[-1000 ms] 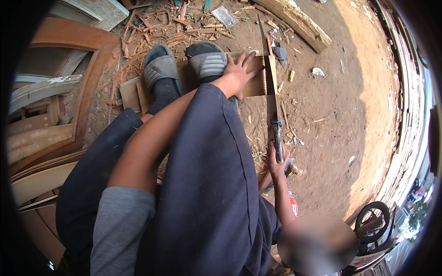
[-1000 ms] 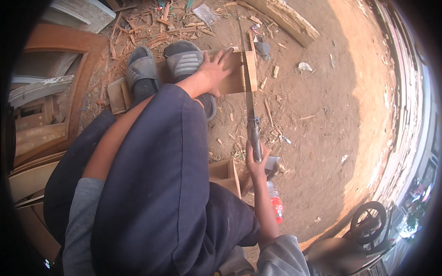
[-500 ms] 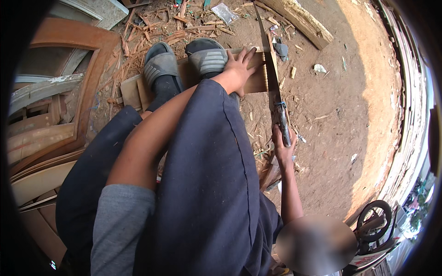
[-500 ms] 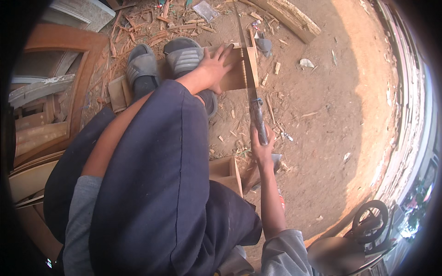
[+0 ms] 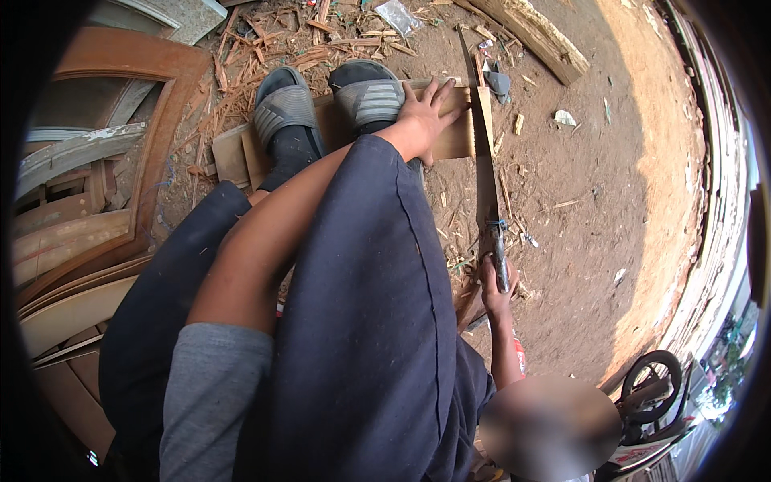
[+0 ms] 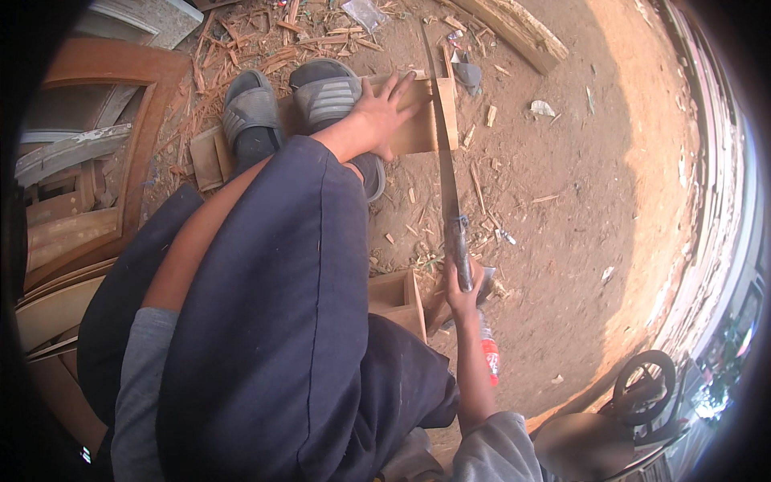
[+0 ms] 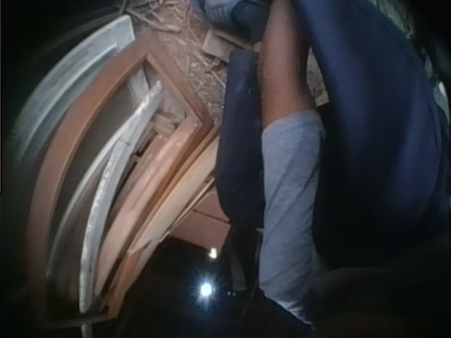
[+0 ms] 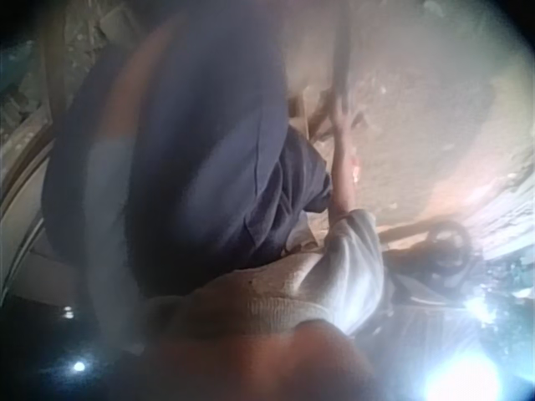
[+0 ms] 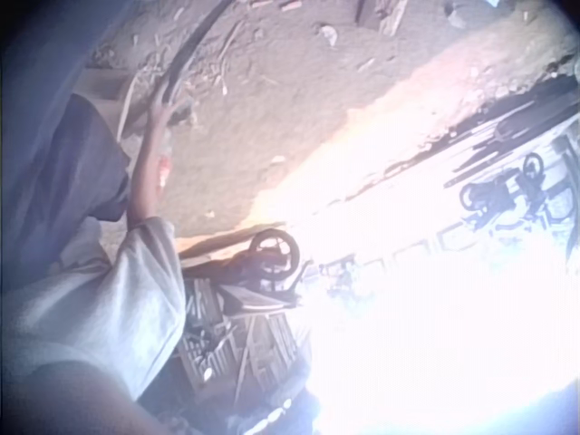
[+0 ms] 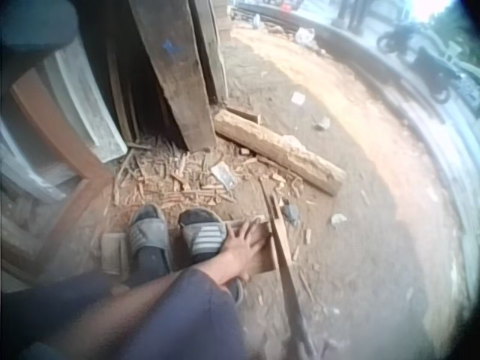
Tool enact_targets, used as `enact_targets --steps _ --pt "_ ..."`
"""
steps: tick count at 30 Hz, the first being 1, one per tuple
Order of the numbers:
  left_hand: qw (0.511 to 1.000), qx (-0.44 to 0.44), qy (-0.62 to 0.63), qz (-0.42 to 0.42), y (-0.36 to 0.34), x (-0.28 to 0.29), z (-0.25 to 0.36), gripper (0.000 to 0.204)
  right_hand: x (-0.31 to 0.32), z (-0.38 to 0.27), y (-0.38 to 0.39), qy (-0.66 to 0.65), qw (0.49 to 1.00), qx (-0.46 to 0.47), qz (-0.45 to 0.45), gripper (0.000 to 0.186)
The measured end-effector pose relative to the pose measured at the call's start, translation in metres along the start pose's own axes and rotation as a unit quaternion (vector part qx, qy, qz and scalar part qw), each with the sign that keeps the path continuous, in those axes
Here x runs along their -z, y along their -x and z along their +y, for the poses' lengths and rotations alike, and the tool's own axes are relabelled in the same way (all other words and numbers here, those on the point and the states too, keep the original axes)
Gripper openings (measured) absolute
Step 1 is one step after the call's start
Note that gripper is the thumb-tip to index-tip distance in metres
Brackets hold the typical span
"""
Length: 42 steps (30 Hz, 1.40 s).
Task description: The person uses a chisel and mallet to carve a rectangular recess into a wooden plank. They then switch to a hand saw to cut a separate piece of wood.
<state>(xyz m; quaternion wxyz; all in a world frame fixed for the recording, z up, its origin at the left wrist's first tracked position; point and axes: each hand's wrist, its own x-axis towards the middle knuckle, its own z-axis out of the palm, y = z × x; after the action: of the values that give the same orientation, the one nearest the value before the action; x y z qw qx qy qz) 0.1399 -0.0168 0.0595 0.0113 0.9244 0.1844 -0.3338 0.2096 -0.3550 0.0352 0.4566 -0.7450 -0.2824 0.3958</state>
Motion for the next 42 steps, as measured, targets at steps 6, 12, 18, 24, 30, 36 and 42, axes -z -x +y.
enact_targets --steps 6,12,18,24,30,36,42 --pt "1.0 -0.004 -0.002 -0.006 -0.002 0.001 0.0 0.1 -0.022 -0.03 -0.06 -0.023 1.0 -0.014 0.009 0.023" --pt "1.0 -0.009 0.009 0.002 0.001 0.001 -0.002 0.1 -0.025 -0.049 -0.071 -0.059 0.998 -0.013 0.019 0.024" --pt "1.0 -0.011 0.009 0.0 0.0 0.003 0.0 0.102 -0.012 -0.023 -0.026 -0.017 1.0 -0.011 0.017 0.022" --pt "1.0 -0.005 0.01 -0.009 0.0 0.004 -0.001 0.1 0.0 -0.023 -0.02 0.003 1.0 -0.003 0.007 0.025" --pt "1.0 -0.003 -0.001 -0.017 -0.003 0.003 0.0 0.097 -0.008 -0.026 -0.066 0.036 0.998 0.04 0.012 0.024" --pt "1.0 -0.009 0.004 -0.001 -0.001 -0.001 0.0 0.103 -0.013 -0.028 -0.043 -0.038 0.999 -0.025 0.026 0.023" --pt "1.0 -0.005 0.016 -0.017 -0.001 0.003 0.0 0.104 -0.004 -0.04 -0.024 -0.038 0.997 -0.067 0.009 0.024"
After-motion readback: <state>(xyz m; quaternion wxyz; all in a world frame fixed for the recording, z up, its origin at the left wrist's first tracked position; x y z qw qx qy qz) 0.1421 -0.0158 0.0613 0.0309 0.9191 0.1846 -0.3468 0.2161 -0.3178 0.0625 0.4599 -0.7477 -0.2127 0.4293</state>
